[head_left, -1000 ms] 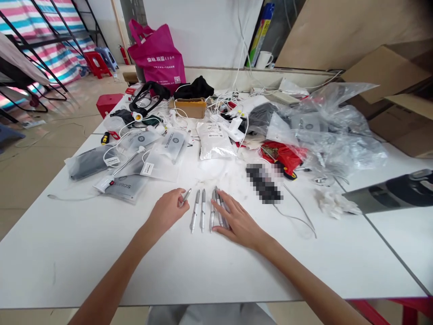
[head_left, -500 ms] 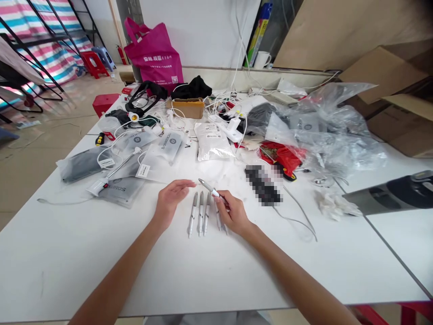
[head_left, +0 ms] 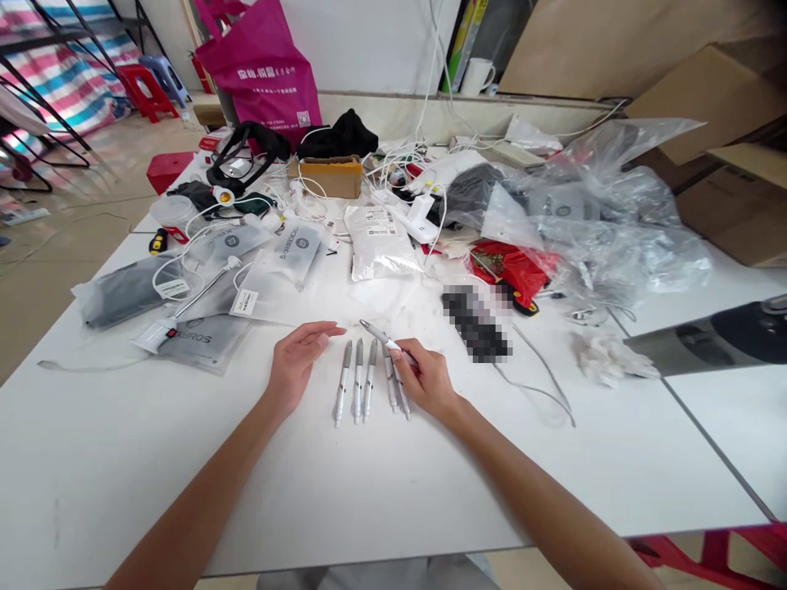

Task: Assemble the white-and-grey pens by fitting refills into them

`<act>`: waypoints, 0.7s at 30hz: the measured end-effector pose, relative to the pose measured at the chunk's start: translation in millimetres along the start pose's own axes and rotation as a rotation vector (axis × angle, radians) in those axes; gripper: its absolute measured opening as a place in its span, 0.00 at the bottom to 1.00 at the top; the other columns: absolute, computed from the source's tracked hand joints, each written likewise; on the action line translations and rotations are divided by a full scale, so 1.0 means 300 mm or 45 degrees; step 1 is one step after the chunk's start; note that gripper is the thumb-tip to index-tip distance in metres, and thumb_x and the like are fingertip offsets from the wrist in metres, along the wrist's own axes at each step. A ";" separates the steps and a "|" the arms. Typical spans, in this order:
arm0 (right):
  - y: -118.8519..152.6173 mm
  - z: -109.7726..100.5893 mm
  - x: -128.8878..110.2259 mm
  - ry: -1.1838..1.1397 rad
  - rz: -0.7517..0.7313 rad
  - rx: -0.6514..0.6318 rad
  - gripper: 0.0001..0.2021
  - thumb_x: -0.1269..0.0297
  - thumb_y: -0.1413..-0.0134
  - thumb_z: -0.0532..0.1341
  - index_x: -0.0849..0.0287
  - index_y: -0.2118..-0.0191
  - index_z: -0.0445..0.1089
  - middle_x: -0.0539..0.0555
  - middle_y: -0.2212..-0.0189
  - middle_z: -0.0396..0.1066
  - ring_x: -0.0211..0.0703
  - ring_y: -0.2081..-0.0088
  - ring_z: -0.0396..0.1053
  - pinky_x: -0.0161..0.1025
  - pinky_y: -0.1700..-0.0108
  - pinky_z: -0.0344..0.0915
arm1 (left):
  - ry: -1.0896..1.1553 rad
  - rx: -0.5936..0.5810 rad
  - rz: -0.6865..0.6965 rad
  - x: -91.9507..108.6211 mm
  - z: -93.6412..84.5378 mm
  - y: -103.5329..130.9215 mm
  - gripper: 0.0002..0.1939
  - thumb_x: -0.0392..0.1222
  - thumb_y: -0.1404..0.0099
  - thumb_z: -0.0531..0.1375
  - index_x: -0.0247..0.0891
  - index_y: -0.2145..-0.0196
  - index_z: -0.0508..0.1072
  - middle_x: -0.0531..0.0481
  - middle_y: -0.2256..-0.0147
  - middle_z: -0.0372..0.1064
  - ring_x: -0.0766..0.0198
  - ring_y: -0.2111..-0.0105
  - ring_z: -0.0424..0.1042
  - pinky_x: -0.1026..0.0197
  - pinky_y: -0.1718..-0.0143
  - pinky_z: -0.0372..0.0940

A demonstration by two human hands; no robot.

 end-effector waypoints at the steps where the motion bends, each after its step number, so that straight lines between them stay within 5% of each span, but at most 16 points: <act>1: -0.002 0.000 -0.006 0.000 -0.023 -0.017 0.14 0.55 0.21 0.55 0.57 0.53 0.73 0.41 0.81 0.54 0.34 0.80 0.52 0.34 0.75 0.53 | 0.015 -0.051 -0.024 -0.003 0.007 0.004 0.19 0.51 0.32 0.72 0.43 0.46 0.84 0.40 0.46 0.82 0.46 0.36 0.74 0.45 0.30 0.61; 6: -0.005 0.010 -0.045 0.018 -0.216 -0.146 0.12 0.61 0.20 0.54 0.59 0.52 0.74 0.42 0.81 0.57 0.33 0.80 0.51 0.34 0.74 0.52 | 0.094 -0.302 -0.101 -0.010 0.050 0.031 0.27 0.48 0.30 0.71 0.49 0.34 0.77 0.42 0.32 0.71 0.46 0.27 0.64 0.44 0.27 0.60; 10: 0.005 0.023 -0.059 0.028 -0.314 -0.221 0.11 0.63 0.20 0.54 0.60 0.53 0.73 0.43 0.80 0.59 0.33 0.79 0.52 0.34 0.74 0.51 | 0.115 -0.377 -0.130 -0.013 0.075 0.046 0.23 0.48 0.28 0.70 0.47 0.38 0.80 0.41 0.35 0.75 0.45 0.31 0.70 0.43 0.28 0.64; 15: 0.015 0.039 -0.068 0.027 -0.341 -0.259 0.14 0.62 0.19 0.53 0.60 0.55 0.73 0.44 0.79 0.59 0.34 0.79 0.51 0.35 0.74 0.50 | 0.079 -0.250 -0.130 -0.023 0.070 0.045 0.12 0.49 0.33 0.74 0.39 0.58 0.87 0.40 0.54 0.85 0.48 0.50 0.84 0.46 0.40 0.73; 21: 0.020 0.051 -0.084 0.136 -0.404 -0.202 0.14 0.61 0.20 0.55 0.60 0.57 0.74 0.45 0.79 0.62 0.34 0.78 0.54 0.35 0.73 0.52 | 0.062 -0.037 0.014 -0.004 0.053 0.030 0.17 0.43 0.48 0.82 0.38 0.70 0.80 0.48 0.68 0.81 0.61 0.67 0.79 0.59 0.62 0.73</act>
Point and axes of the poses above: each hand's wrist, its own y-axis away from the middle knuckle, its own z-axis out of the palm, x = y × z, the point moved 4 cm from there along -y, towards the middle knuckle
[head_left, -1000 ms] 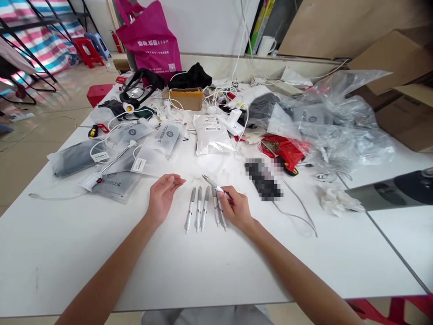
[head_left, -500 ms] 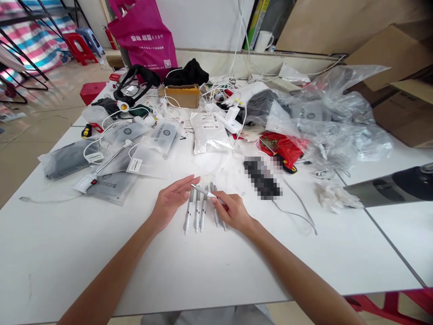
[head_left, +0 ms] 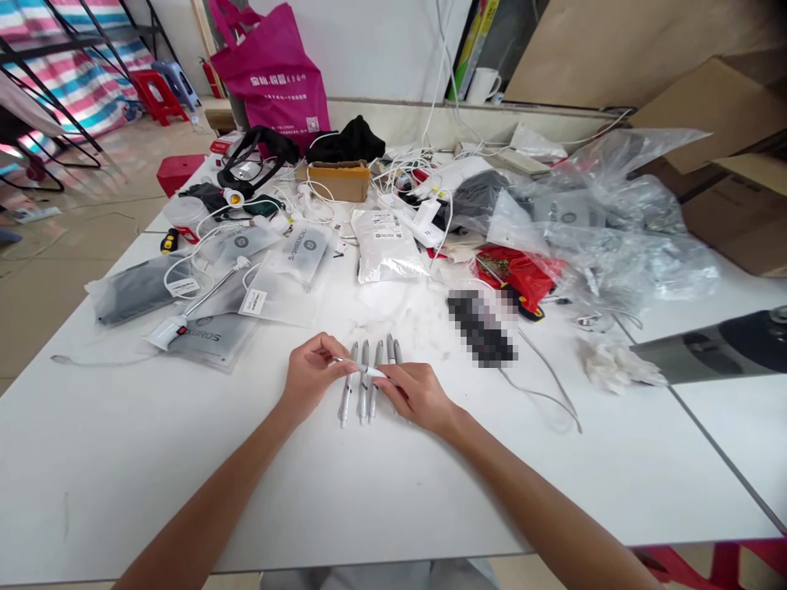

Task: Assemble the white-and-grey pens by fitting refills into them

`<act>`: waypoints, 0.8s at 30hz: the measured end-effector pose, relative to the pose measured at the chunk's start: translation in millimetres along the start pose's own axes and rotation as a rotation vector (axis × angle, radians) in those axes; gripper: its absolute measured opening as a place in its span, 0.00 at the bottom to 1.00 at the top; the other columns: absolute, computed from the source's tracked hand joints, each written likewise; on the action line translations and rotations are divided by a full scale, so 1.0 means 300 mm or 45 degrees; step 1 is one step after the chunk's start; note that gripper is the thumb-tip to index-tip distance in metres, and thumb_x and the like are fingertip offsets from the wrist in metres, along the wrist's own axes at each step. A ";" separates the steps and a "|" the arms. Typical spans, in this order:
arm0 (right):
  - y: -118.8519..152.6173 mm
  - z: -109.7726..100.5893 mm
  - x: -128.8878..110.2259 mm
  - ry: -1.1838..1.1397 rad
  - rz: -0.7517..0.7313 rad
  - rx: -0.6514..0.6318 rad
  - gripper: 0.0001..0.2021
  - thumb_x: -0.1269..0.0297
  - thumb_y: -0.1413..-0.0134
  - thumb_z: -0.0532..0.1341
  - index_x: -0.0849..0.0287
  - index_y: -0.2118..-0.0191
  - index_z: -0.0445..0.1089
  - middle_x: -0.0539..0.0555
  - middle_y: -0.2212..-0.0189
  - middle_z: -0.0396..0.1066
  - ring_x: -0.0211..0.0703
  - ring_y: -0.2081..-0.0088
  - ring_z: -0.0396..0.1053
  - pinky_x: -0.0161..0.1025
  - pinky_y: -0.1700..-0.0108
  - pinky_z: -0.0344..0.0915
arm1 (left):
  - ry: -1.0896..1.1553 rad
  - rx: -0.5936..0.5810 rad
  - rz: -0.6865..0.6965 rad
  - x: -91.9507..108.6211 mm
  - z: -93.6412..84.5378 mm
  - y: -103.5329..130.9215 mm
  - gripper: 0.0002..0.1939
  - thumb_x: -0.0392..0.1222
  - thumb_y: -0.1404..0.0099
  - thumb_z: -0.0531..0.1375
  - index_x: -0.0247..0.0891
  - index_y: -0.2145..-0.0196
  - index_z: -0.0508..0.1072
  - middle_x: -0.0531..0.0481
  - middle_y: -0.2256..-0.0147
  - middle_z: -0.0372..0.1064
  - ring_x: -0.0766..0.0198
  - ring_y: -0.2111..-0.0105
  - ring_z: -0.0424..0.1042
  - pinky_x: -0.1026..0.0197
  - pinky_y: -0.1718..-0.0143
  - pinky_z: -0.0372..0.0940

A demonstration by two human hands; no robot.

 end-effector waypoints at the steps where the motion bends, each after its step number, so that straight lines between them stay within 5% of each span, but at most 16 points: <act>1: 0.000 -0.001 0.002 0.004 0.006 0.011 0.14 0.61 0.20 0.55 0.60 0.57 0.74 0.45 0.79 0.62 0.34 0.78 0.54 0.35 0.73 0.52 | 0.029 -0.029 0.020 0.005 0.004 -0.001 0.18 0.42 0.49 0.83 0.39 0.66 0.80 0.48 0.65 0.82 0.60 0.64 0.79 0.60 0.62 0.72; 5: 0.002 -0.009 0.017 0.000 0.099 0.050 0.13 0.61 0.20 0.55 0.61 0.54 0.75 0.43 0.80 0.59 0.34 0.79 0.53 0.34 0.73 0.54 | 0.006 -0.157 -0.110 -0.004 0.011 0.001 0.25 0.44 0.40 0.79 0.41 0.48 0.80 0.42 0.53 0.83 0.55 0.53 0.80 0.57 0.54 0.74; 8: 0.000 -0.008 0.015 0.013 0.081 0.044 0.13 0.61 0.21 0.56 0.61 0.56 0.75 0.43 0.80 0.59 0.33 0.79 0.53 0.34 0.73 0.55 | -0.088 -0.124 -0.108 -0.006 0.000 0.002 0.21 0.45 0.41 0.79 0.39 0.52 0.83 0.47 0.64 0.80 0.61 0.63 0.77 0.59 0.58 0.72; 12: -0.002 -0.005 0.004 0.029 0.053 0.061 0.12 0.62 0.21 0.57 0.61 0.58 0.75 0.42 0.81 0.59 0.33 0.79 0.53 0.34 0.73 0.54 | -0.094 -0.200 -0.057 -0.001 0.007 0.004 0.26 0.45 0.40 0.78 0.44 0.45 0.83 0.44 0.53 0.81 0.58 0.55 0.78 0.57 0.52 0.73; 15: -0.004 -0.011 -0.001 0.053 0.054 0.105 0.11 0.62 0.22 0.58 0.60 0.57 0.75 0.43 0.81 0.60 0.34 0.80 0.54 0.34 0.73 0.56 | -0.182 -0.171 -0.091 -0.011 0.002 0.004 0.15 0.48 0.37 0.77 0.40 0.56 0.86 0.43 0.57 0.83 0.60 0.61 0.78 0.57 0.56 0.72; 19: -0.009 -0.015 -0.004 0.017 0.053 0.062 0.10 0.64 0.21 0.56 0.60 0.51 0.75 0.46 0.76 0.69 0.35 0.77 0.60 0.34 0.70 0.59 | -0.153 -0.062 -0.077 -0.015 -0.006 0.000 0.14 0.48 0.42 0.79 0.38 0.65 0.83 0.50 0.68 0.78 0.64 0.68 0.74 0.61 0.63 0.69; 24: -0.016 -0.022 0.005 -0.005 0.095 0.076 0.08 0.67 0.21 0.55 0.58 0.50 0.73 0.49 0.71 0.72 0.36 0.75 0.62 0.36 0.70 0.59 | -0.156 -0.157 -0.048 0.005 0.015 0.006 0.15 0.47 0.38 0.77 0.40 0.55 0.83 0.42 0.50 0.83 0.57 0.54 0.80 0.56 0.52 0.73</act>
Point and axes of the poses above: each hand's wrist, its own y-axis away from the middle knuckle, its own z-axis out of the palm, x = y × z, the point moved 4 cm from there along -y, towards the middle knuckle
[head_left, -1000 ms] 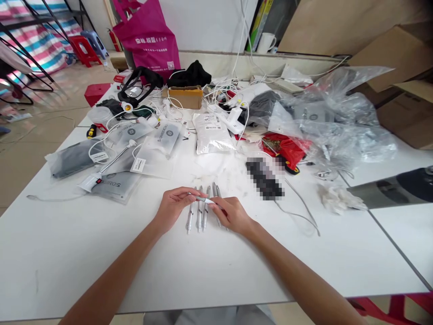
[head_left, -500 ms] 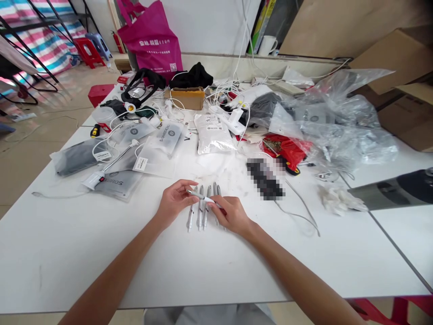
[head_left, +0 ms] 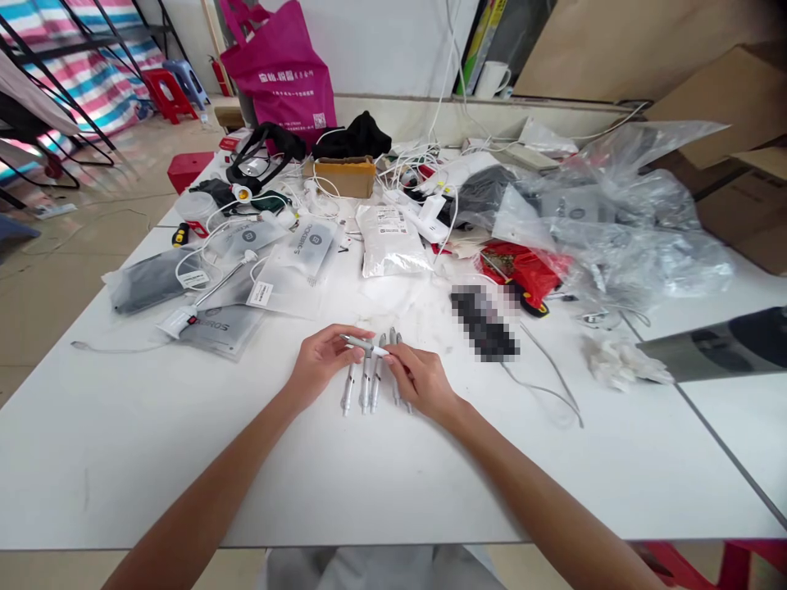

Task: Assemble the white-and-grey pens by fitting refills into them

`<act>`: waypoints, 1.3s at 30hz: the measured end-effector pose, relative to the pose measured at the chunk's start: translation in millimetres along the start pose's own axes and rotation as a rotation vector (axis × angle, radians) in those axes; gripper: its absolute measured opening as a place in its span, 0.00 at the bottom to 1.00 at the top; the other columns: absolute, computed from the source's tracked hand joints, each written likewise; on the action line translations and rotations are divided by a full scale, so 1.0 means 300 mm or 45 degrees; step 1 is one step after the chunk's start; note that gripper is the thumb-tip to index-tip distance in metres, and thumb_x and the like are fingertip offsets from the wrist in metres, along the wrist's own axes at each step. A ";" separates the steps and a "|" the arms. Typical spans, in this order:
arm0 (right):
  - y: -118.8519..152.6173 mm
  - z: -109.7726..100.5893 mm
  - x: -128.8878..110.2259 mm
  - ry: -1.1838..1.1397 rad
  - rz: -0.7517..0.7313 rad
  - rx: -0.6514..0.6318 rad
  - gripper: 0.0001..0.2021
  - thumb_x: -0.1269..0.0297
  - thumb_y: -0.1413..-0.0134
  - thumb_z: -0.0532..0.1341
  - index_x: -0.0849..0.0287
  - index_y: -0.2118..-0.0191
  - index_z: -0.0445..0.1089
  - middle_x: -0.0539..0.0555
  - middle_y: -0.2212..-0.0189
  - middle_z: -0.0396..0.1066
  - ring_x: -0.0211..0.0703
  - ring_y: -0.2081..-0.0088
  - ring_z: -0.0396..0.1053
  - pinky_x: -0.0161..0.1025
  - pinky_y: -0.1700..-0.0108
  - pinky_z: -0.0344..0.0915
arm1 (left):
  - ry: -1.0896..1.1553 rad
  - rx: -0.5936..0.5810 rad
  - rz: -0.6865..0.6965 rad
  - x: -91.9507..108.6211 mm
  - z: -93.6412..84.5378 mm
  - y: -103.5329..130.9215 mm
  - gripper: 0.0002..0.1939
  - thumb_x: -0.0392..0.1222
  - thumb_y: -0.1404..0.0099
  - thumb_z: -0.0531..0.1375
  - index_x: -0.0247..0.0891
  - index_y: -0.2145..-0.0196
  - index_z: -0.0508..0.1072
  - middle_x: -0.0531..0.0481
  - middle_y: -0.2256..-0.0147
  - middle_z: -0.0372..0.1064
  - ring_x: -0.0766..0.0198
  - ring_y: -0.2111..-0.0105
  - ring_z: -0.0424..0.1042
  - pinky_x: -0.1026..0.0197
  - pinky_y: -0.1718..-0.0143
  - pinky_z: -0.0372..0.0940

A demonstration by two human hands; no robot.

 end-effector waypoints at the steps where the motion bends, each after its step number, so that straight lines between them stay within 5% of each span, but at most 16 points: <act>1: 0.000 0.001 0.002 0.007 -0.003 0.009 0.08 0.68 0.21 0.56 0.58 0.50 0.72 0.49 0.71 0.71 0.36 0.75 0.62 0.36 0.70 0.58 | -0.006 -0.001 -0.015 -0.001 0.001 0.001 0.15 0.47 0.37 0.76 0.40 0.55 0.84 0.41 0.50 0.83 0.56 0.54 0.80 0.56 0.52 0.73; 9: 0.024 0.027 0.028 0.068 0.043 0.084 0.02 0.65 0.24 0.58 0.55 0.51 0.65 0.49 0.69 0.74 0.37 0.76 0.67 0.35 0.72 0.62 | 0.046 0.040 -0.009 -0.019 0.002 0.001 0.15 0.46 0.37 0.77 0.37 0.66 0.78 0.42 0.55 0.84 0.60 0.60 0.80 0.58 0.59 0.72; 15: 0.010 0.017 0.016 0.034 0.106 -0.044 0.09 0.63 0.21 0.56 0.57 0.43 0.68 0.49 0.70 0.74 0.37 0.73 0.69 0.35 0.69 0.64 | 0.021 0.000 -0.033 -0.002 0.009 0.004 0.19 0.47 0.36 0.76 0.40 0.50 0.81 0.44 0.55 0.83 0.57 0.59 0.81 0.56 0.56 0.74; 26: 0.024 0.030 0.035 0.070 0.056 -0.028 0.04 0.64 0.22 0.56 0.57 0.49 0.65 0.50 0.69 0.73 0.37 0.75 0.67 0.35 0.72 0.60 | 0.010 -0.008 0.026 0.001 0.019 0.009 0.14 0.49 0.33 0.74 0.37 0.60 0.79 0.41 0.55 0.83 0.56 0.55 0.81 0.55 0.53 0.75; 32: 0.004 0.019 0.013 0.120 0.021 -0.060 0.11 0.64 0.21 0.56 0.56 0.40 0.68 0.51 0.67 0.74 0.39 0.71 0.71 0.36 0.67 0.65 | -0.016 0.051 0.059 0.012 0.016 -0.003 0.16 0.53 0.31 0.71 0.37 0.56 0.83 0.45 0.61 0.81 0.61 0.64 0.79 0.57 0.57 0.75; 39: 0.011 0.021 0.025 0.153 0.003 -0.036 0.19 0.70 0.22 0.52 0.53 0.34 0.69 0.55 0.60 0.76 0.39 0.67 0.73 0.36 0.67 0.66 | 0.073 0.093 0.062 -0.001 0.003 -0.012 0.16 0.54 0.28 0.69 0.37 0.56 0.80 0.40 0.53 0.82 0.54 0.55 0.82 0.55 0.58 0.75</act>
Point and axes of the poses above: each hand's wrist, its own y-axis away from the middle knuckle, its own z-axis out of the palm, x = y × z, the point moved 4 cm from there along -y, towards the middle knuckle
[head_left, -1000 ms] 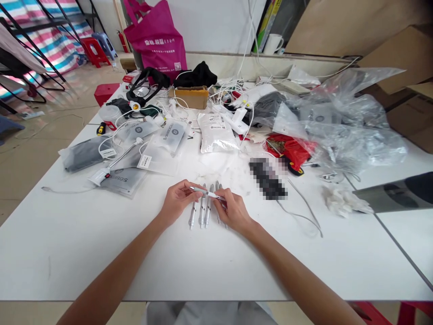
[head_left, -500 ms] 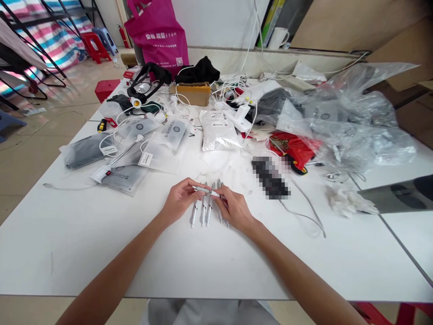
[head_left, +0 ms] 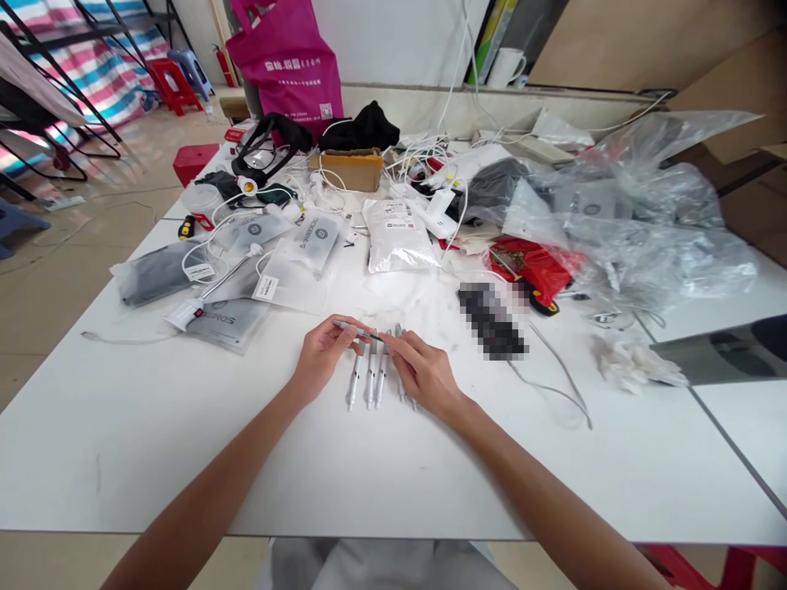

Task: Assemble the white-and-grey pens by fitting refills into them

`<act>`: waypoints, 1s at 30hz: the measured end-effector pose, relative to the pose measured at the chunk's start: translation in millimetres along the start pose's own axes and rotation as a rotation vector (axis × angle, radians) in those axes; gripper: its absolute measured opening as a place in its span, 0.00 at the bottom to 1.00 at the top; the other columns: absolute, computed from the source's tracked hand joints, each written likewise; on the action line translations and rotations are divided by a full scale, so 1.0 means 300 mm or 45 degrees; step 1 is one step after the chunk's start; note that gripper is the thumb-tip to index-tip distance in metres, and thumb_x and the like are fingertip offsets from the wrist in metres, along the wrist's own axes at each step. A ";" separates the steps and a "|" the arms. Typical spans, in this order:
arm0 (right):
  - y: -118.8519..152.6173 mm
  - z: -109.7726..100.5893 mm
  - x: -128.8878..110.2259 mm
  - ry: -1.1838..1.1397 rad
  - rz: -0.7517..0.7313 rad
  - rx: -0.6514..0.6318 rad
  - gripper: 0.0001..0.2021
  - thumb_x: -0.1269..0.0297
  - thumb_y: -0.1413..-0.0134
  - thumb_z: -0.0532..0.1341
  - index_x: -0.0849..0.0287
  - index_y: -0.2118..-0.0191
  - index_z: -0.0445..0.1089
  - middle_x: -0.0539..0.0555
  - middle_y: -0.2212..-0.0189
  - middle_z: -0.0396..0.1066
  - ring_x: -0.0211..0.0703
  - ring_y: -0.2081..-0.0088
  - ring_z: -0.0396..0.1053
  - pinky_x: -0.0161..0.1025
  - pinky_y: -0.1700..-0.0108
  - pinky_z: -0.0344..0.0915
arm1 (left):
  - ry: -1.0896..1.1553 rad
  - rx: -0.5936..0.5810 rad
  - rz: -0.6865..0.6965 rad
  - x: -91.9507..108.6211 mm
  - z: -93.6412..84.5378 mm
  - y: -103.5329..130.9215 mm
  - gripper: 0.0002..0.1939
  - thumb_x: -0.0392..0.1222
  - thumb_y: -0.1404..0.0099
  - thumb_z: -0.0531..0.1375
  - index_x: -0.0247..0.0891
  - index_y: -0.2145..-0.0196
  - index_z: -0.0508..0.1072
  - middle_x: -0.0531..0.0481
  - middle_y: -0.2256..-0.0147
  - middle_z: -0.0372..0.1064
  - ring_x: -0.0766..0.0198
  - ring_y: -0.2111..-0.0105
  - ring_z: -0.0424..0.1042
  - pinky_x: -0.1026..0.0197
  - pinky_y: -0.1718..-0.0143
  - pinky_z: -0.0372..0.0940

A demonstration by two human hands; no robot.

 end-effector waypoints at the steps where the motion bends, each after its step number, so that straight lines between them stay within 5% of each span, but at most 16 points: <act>1: 0.001 0.000 0.002 -0.001 0.017 0.014 0.17 0.69 0.22 0.53 0.53 0.36 0.71 0.55 0.61 0.76 0.39 0.68 0.72 0.36 0.67 0.66 | 0.015 -0.005 -0.010 -0.001 -0.001 0.000 0.16 0.54 0.28 0.69 0.37 0.56 0.79 0.39 0.53 0.83 0.53 0.55 0.82 0.55 0.57 0.75; 10: -0.005 -0.017 0.000 -0.036 0.097 0.141 0.10 0.66 0.22 0.58 0.56 0.46 0.77 0.52 0.65 0.74 0.34 0.75 0.63 0.36 0.72 0.60 | 0.151 0.051 -0.017 -0.001 -0.013 -0.007 0.18 0.56 0.27 0.68 0.37 0.56 0.77 0.38 0.54 0.83 0.56 0.57 0.82 0.57 0.60 0.73; 30: 0.006 -0.015 0.012 -0.101 0.066 0.104 0.19 0.70 0.23 0.56 0.52 0.35 0.75 0.51 0.66 0.70 0.35 0.73 0.63 0.35 0.71 0.61 | 0.247 0.090 -0.045 0.003 -0.025 -0.011 0.18 0.56 0.27 0.68 0.37 0.57 0.76 0.41 0.56 0.83 0.59 0.59 0.82 0.58 0.60 0.73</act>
Point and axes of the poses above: each hand's wrist, its own y-axis away from the middle knuckle, its own z-axis out of the palm, x = y × z, the point moved 4 cm from there along -y, towards the middle knuckle
